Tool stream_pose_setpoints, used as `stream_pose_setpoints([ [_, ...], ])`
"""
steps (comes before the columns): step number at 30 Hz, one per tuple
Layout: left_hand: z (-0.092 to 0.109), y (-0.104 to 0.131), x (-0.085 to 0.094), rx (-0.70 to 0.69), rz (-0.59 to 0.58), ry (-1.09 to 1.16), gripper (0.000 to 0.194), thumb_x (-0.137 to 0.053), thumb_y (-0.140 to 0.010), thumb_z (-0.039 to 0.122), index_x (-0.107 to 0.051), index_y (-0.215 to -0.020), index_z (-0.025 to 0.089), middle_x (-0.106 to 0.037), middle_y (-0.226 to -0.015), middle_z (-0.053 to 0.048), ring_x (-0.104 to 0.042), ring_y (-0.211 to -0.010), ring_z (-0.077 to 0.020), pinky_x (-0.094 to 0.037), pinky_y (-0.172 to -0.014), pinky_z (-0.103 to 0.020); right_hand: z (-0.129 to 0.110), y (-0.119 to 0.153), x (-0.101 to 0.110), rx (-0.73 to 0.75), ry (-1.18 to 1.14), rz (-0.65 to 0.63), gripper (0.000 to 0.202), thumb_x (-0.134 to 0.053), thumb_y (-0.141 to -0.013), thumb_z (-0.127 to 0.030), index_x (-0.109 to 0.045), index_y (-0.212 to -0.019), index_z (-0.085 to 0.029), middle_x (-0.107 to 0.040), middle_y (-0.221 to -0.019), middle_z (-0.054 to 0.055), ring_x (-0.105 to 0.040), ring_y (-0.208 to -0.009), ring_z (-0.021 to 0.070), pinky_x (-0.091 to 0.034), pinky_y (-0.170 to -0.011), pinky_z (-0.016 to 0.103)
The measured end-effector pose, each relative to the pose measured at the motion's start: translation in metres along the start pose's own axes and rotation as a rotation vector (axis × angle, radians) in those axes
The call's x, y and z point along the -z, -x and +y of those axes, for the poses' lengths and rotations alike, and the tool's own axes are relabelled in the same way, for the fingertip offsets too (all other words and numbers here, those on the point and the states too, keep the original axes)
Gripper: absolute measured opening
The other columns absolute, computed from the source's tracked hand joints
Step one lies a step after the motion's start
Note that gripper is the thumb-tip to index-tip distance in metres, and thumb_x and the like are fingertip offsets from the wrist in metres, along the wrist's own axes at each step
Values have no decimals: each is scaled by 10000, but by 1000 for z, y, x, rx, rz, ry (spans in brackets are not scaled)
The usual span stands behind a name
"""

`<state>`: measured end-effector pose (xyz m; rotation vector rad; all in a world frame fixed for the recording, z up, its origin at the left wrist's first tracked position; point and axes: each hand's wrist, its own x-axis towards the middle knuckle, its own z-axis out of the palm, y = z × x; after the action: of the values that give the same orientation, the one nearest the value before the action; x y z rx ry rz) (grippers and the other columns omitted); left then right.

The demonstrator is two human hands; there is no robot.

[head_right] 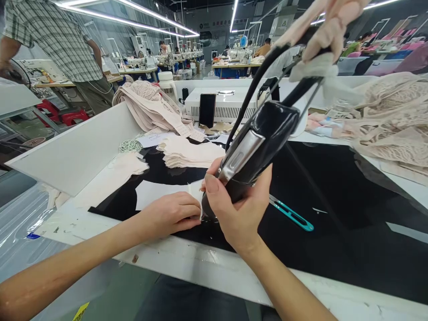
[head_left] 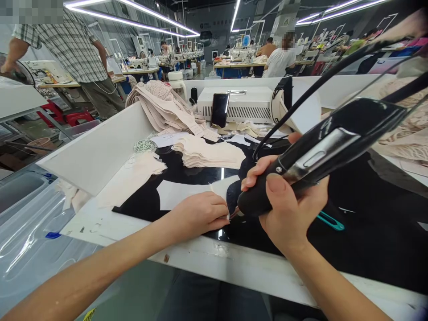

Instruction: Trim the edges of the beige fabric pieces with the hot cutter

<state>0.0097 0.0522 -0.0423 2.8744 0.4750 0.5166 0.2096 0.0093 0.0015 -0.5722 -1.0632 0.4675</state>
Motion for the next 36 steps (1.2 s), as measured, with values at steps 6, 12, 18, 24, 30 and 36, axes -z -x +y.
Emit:
stream_pose_setpoints([
  [6, -2, -1, -2, -7, -34, -41, 167, -785, -1250, 304, -824, -1135, 190, -879, -1169, -88, -844, -1073, -268, -637, -1008, -382, -2, -3, 2, -2, -14, 7, 441, -1060, -985, -514, -716, -1188, -328, -813, -943, -62, -733, -632, 134, -672, -572, 275],
  [12, 0, -1, -4, -22, 19, -60, 209, -730, -1262, 248, -812, -1079, 191, -874, -1147, -89, -837, -1038, -256, -648, -1015, -382, -5, -2, 4, -7, 9, 16, 426, -1059, -974, -514, -730, -1178, -338, -788, -911, -50, -711, -617, 159, -653, -530, 306],
  [18, 0, -1, -3, -11, 14, -42, 213, -712, -1261, 229, -807, -1072, 206, -878, -1148, -86, -837, -1058, -254, -658, -1010, -384, -2, 1, 2, 2, 13, 7, 428, -1037, -1000, -540, -695, -1157, -336, -798, -922, -60, -729, -610, 155, -653, -541, 300],
  [24, 1, -1, -1, 2, 6, -24, 239, -689, -1273, 236, -802, -1064, 206, -874, -1139, -79, -836, -1050, -245, -656, -1016, -366, 2, 0, -1, -14, 19, -1, 448, -1022, -1009, -566, -672, -1170, -338, -803, -912, -68, -738, -616, 159, -667, -571, 314],
  [30, 2, 0, 0, -21, 31, -27, 233, -685, -1280, 232, -815, -1090, 192, -883, -1147, -86, -849, -1056, -247, -680, -1022, -373, 2, 1, -1, -3, 18, -2, 426, -1026, -1016, -538, -685, -1162, -328, -802, -930, -61, -731, -634, 147, -651, -592, 299],
  [36, -2, 10, -2, -76, 83, -52, 257, -599, -1312, 225, -838, -1233, 172, -908, -1247, -114, -876, -1144, -248, -711, -1076, -372, 3, 1, 0, 16, 3, -1, 376, -1015, -1029, -472, -696, -1170, -332, -810, -926, -61, -726, -616, 148, -640, -569, 297],
])
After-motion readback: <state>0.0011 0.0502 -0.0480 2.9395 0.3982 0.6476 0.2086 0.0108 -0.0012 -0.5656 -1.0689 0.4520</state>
